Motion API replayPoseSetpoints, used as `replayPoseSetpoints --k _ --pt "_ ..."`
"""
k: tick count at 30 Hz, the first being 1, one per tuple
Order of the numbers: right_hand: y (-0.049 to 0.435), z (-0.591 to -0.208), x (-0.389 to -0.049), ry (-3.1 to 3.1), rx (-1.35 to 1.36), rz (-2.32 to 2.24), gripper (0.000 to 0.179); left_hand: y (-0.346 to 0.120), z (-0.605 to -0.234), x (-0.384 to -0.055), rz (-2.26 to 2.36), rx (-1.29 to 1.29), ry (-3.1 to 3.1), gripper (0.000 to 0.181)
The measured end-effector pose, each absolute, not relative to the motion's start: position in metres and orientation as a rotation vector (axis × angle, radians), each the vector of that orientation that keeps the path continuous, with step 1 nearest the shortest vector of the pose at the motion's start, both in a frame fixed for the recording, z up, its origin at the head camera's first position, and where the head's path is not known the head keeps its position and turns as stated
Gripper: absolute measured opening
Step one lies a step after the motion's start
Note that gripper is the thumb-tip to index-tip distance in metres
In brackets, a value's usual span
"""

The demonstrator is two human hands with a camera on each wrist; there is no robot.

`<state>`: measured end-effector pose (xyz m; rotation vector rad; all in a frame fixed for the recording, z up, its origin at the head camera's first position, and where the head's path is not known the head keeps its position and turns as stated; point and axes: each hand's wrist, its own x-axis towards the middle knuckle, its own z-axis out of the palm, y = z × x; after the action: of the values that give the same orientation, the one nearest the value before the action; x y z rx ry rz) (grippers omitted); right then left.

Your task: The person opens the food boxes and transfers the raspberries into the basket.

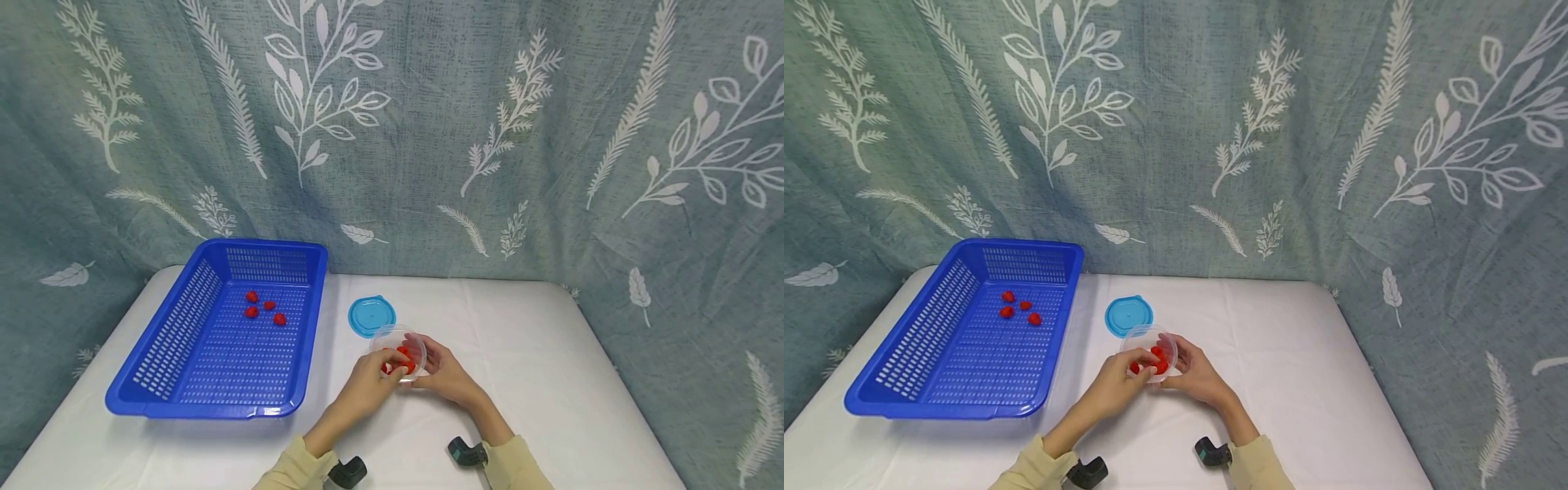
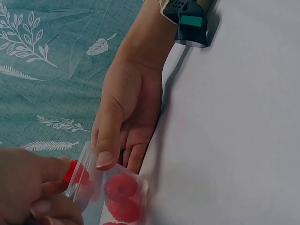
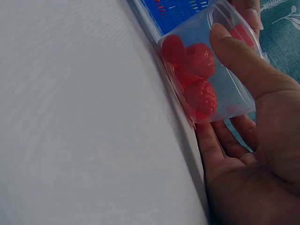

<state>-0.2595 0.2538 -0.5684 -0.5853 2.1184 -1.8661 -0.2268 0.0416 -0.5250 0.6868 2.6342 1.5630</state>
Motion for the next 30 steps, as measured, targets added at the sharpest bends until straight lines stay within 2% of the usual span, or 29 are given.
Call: replayPoseSetpoints --k 7,15,22,30 --pt "0.255 -0.568 -0.258 2.144 -0.579 -1.839 0.086 0.038 -0.519 -0.224 1.606 0.685 2.702 0.006" --pt "0.255 -0.567 -0.258 2.165 -0.562 -1.821 0.085 0.033 -0.506 -0.217 1.57 0.699 2.781 0.015" --pt "0.255 -0.567 -0.258 2.169 -0.568 -1.818 0.086 0.023 -0.489 -0.205 1.53 0.719 2.822 0.013" --pt "0.254 -0.568 -0.259 2.208 -0.544 -1.794 0.086 -0.004 -0.465 -0.19 1.841 0.636 2.495 0.016"
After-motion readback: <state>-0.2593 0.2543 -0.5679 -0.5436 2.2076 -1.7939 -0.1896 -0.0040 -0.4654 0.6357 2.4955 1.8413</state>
